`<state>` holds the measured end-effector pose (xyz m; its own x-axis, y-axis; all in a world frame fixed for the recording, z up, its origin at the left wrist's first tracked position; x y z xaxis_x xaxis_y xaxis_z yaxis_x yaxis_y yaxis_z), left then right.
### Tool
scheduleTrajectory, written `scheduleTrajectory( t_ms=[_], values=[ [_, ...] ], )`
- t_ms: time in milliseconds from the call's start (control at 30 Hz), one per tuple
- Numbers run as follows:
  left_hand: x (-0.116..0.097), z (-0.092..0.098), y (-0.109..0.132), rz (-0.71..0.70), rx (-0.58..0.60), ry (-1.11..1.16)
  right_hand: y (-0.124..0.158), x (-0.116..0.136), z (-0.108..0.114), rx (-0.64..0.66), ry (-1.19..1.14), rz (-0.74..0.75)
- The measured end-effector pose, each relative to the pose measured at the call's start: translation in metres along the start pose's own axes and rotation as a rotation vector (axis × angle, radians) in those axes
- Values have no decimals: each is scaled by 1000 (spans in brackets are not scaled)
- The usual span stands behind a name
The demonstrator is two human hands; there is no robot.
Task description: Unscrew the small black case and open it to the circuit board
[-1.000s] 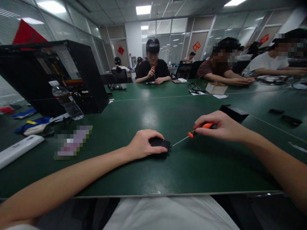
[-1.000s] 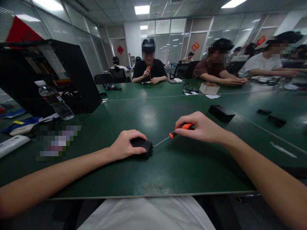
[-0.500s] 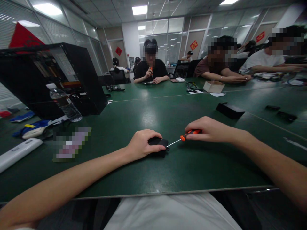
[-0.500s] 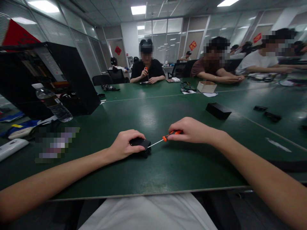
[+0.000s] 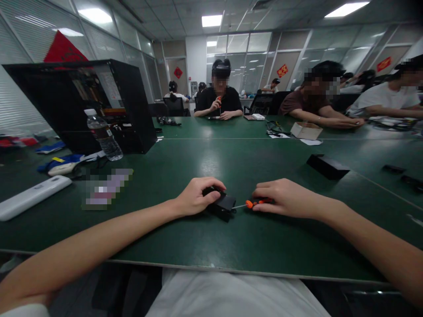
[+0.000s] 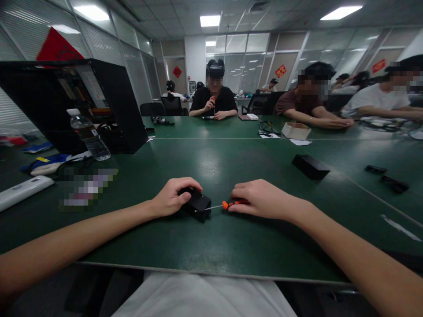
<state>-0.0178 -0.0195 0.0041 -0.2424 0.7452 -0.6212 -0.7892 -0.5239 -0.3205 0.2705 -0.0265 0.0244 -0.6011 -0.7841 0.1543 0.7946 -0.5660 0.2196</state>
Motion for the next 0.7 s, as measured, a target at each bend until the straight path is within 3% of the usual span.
scheduleTrajectory(
  t_ms=[200, 367, 700],
  values=[
    [1, 2, -1, 117, -27, 34, 2, 0, -2, -92, 66, -26],
    [1, 2, -1, 126, -14, 10, 2, -1, -1, -215, 75, -88],
    [2, 2, 1, 108, -28, 25, -3, 24, -2, -239, 66, -64]
  ],
)
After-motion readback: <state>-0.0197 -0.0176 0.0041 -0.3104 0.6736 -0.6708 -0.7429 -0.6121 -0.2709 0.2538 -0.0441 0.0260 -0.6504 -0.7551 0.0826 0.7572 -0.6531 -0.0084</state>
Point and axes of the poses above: each hand's wrist, its own y-axis away from the middle knuckle, its own z-axis out of the back of the hand, x = y × z, the point moved 1 cm from there along -y, towards the middle knuckle, and after that the axes turned 13 degrees about x, right-handed, at the moved point
